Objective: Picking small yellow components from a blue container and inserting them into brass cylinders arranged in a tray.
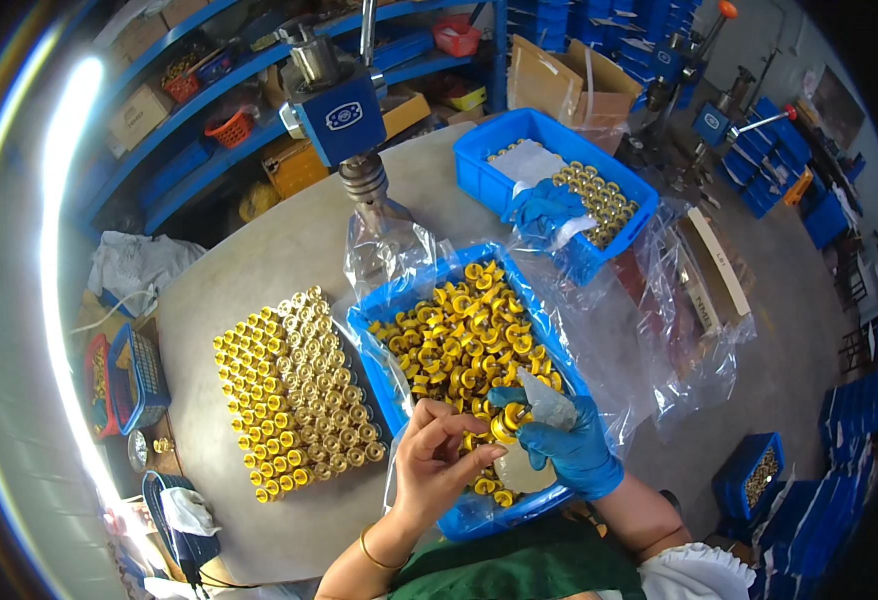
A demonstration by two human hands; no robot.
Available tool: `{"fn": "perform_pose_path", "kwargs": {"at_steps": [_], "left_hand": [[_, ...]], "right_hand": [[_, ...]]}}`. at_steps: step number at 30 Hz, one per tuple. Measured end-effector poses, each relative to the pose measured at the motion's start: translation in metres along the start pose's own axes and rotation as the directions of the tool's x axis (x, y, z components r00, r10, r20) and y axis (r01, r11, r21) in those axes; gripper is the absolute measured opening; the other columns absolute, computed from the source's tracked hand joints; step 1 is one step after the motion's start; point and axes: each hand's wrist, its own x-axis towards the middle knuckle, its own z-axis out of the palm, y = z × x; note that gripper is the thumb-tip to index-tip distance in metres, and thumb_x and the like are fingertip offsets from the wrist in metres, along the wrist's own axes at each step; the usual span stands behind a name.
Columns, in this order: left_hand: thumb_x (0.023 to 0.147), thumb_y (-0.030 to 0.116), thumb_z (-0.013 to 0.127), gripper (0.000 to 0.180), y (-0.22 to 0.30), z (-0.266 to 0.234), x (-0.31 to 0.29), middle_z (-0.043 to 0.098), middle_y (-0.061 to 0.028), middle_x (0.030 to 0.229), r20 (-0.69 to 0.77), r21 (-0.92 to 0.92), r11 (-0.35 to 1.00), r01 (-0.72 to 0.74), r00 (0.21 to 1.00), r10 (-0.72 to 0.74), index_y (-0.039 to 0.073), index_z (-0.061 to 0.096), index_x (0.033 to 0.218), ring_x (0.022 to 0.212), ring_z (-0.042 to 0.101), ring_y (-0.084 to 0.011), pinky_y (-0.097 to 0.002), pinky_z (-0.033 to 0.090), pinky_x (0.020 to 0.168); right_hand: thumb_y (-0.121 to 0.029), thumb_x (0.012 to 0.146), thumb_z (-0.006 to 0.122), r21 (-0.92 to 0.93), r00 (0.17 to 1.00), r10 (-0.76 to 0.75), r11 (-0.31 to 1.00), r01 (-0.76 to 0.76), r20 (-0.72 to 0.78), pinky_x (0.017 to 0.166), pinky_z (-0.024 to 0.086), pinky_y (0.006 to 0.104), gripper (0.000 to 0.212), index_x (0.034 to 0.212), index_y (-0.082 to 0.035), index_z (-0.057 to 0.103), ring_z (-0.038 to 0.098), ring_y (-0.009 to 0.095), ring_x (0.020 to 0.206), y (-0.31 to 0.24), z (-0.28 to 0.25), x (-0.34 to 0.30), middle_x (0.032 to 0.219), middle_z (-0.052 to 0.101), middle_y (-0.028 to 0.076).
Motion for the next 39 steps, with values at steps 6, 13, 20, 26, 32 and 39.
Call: {"fn": "perform_pose_path", "kwargs": {"at_steps": [6, 13, 20, 26, 32, 39], "left_hand": [[0.063, -0.002, 0.069, 0.017, -0.007, 0.001, 0.003, 0.041, 0.0002, 0.081, -0.048, 0.030, 0.999, -0.042, 0.998, 0.043, 0.001, 0.057, 0.075, 0.062, 0.036, -0.0047, -0.0167, 0.030, 0.052], [0.070, -0.003, 0.063, 0.011, -0.018, -0.016, 0.008, 0.043, -0.0009, 0.082, -0.099, -0.268, 0.963, 0.025, 0.994, -0.053, 0.000, 0.058, 0.079, 0.072, 0.043, -0.0073, -0.0170, 0.037, 0.060], [0.070, -0.003, 0.062, 0.011, -0.021, -0.024, 0.008, 0.042, -0.0011, 0.083, -0.037, -0.251, 0.968, -0.008, 0.999, -0.001, 0.000, 0.057, 0.079, 0.072, 0.042, -0.0072, -0.0163, 0.037, 0.060], [0.072, 0.000, 0.061, 0.008, -0.025, -0.024, 0.009, 0.042, -0.0012, 0.084, 0.021, -0.323, 0.946, 0.010, 1.000, -0.003, 0.000, 0.058, 0.079, 0.072, 0.042, -0.0071, -0.0163, 0.036, 0.059], [0.077, 0.007, 0.058, 0.007, -0.023, -0.023, 0.008, 0.043, -0.0013, 0.084, 0.077, -0.436, 0.888, 0.145, 0.989, -0.124, 0.000, 0.056, 0.078, 0.063, 0.038, -0.0055, -0.0158, 0.030, 0.050], [0.080, 0.007, 0.053, 0.009, -0.020, -0.020, 0.008, 0.042, -0.0011, 0.083, 0.118, -0.566, 0.785, 0.251, 0.967, -0.224, -0.001, 0.055, 0.077, 0.056, 0.035, -0.0049, -0.0159, 0.026, 0.045]], "right_hand": [[-0.007, 0.075, 0.060, -0.008, 0.995, -0.097, 0.995, 0.096, -0.017, 0.074, 0.042, 0.0201, 0.035, 0.109, 0.000, 0.051, 0.050, 0.007, 0.088, 0.004, 0.011, 0.000, 0.107, 0.054, 0.003], [-0.018, 0.083, 0.051, -0.025, 0.984, -0.137, 0.990, 0.140, 0.111, 0.051, 0.042, 0.0188, 0.025, 0.098, 0.001, 0.056, 0.052, 0.005, 0.056, 0.013, -0.003, -0.007, 0.069, 0.059, 0.003], [-0.025, 0.084, 0.049, -0.156, 0.963, -0.062, 0.982, 0.106, 0.263, 0.044, 0.040, 0.0180, 0.029, 0.086, 0.002, 0.059, 0.050, 0.005, 0.049, 0.007, -0.008, -0.005, 0.059, 0.055, 0.002], [-0.022, 0.084, 0.050, -0.149, 0.975, 0.002, 0.988, 0.031, 0.220, 0.043, 0.038, 0.0180, 0.025, 0.086, 0.002, 0.059, 0.049, 0.004, 0.048, 0.002, -0.006, -0.007, 0.057, 0.055, 0.000], [-0.018, 0.085, 0.046, -0.211, 0.983, 0.001, 0.977, 0.039, 0.185, 0.041, 0.035, 0.0176, 0.026, 0.064, -0.003, 0.053, 0.044, 0.004, 0.046, -0.002, 0.000, -0.007, 0.054, 0.049, 0.000], [-0.021, 0.083, 0.051, -0.206, 0.978, -0.022, 0.976, 0.066, 0.209, 0.041, 0.039, 0.0189, 0.025, 0.081, 0.001, 0.061, 0.049, 0.005, 0.044, 0.004, -0.007, -0.007, 0.052, 0.054, 0.001]]}}
